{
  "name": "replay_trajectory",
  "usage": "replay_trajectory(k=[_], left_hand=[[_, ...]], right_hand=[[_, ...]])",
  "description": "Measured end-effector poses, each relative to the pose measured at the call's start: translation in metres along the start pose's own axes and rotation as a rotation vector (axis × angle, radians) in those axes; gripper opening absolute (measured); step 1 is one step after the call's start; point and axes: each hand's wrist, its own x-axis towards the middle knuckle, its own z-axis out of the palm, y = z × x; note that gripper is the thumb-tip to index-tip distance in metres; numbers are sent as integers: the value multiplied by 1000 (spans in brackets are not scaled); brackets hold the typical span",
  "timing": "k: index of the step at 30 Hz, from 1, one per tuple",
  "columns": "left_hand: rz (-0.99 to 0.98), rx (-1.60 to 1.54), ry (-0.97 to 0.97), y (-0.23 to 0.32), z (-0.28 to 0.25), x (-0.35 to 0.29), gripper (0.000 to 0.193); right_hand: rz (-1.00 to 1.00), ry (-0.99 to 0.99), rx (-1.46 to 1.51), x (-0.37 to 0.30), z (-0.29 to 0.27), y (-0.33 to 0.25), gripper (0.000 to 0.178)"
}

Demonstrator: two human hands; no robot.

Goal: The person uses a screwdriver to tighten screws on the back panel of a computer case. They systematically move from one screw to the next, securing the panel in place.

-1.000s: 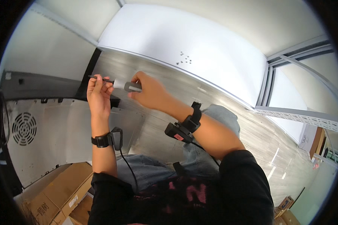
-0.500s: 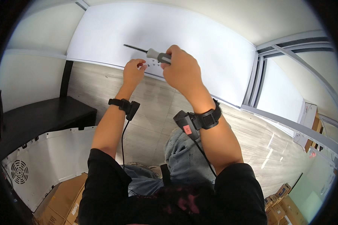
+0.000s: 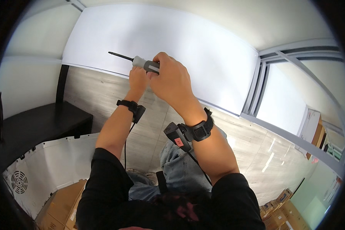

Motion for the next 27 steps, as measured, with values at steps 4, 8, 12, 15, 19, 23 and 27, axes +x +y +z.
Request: replay_trajectory(k=[4, 8, 12, 15, 19, 23, 27], left_hand=[[-412, -705, 177, 8, -60, -6, 8], [-859, -1888, 431, -34, -155, -53, 11], [-733, -2239, 750, -58, -225, -120, 14], [-610, -2271, 840, -58, -258, -168, 14], [-570, -2166, 1050, -20, -289, -208, 13], [-531, -2053, 1121, 13, -309, -242, 12], [-597, -2029, 1153, 16, -326, -266, 11]], right_hand=[[-34, -94, 99, 5, 5, -18, 28], [-169, -275, 180, 1, 34, -48, 30], [-368, -555, 259, -19, 67, -74, 30], [-319, -774, 330, -39, 80, -97, 28], [-348, -874, 383, -69, 71, -107, 28], [-451, -946, 430, -92, 61, -107, 29], [-505, -940, 347, -110, 63, -125, 30]])
